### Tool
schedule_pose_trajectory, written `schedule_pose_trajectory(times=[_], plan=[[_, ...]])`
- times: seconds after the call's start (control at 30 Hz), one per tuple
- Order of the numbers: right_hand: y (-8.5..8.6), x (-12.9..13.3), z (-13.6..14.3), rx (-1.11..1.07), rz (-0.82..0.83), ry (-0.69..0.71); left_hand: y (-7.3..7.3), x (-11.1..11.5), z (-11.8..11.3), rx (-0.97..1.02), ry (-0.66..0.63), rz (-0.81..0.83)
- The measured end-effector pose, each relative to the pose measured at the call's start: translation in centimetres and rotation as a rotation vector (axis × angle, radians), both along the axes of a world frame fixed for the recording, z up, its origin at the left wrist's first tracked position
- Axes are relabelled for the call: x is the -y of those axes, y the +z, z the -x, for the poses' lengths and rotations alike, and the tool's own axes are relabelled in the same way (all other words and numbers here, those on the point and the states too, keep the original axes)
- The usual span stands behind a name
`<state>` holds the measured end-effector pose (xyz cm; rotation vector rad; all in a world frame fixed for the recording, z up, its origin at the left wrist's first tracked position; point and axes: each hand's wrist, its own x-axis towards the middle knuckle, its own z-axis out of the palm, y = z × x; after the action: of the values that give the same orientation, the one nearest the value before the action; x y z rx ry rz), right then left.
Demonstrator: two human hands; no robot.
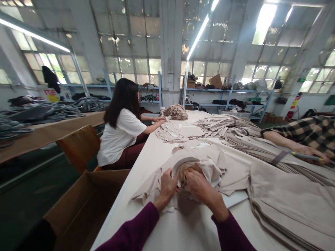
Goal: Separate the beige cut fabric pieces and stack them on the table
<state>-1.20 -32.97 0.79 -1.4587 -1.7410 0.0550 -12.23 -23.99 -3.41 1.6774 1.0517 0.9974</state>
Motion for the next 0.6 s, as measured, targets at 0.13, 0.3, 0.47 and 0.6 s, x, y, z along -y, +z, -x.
schedule_pose_trajectory(times=[0.13, 0.3, 0.47, 0.6], plan=[[1.9, 0.5, 1.1, 0.135, -0.100, -0.133, 0.3, -1.8, 1.2, 0.036, 0.086, -0.047], [1.3, -0.7, -1.6, -0.277, -0.011, -0.494, 1.4, -0.3, 1.0, 0.040, 0.048, -0.064], [-0.3, -1.8, -1.6, -0.965, 0.244, -0.054, 2.9, 1.8, 0.9, -0.034, -0.082, -0.403], [-0.4, -1.8, -1.5, -1.274, 0.192, 0.119, 3.5, 2.5, 1.2, -0.054, -0.090, -0.450]])
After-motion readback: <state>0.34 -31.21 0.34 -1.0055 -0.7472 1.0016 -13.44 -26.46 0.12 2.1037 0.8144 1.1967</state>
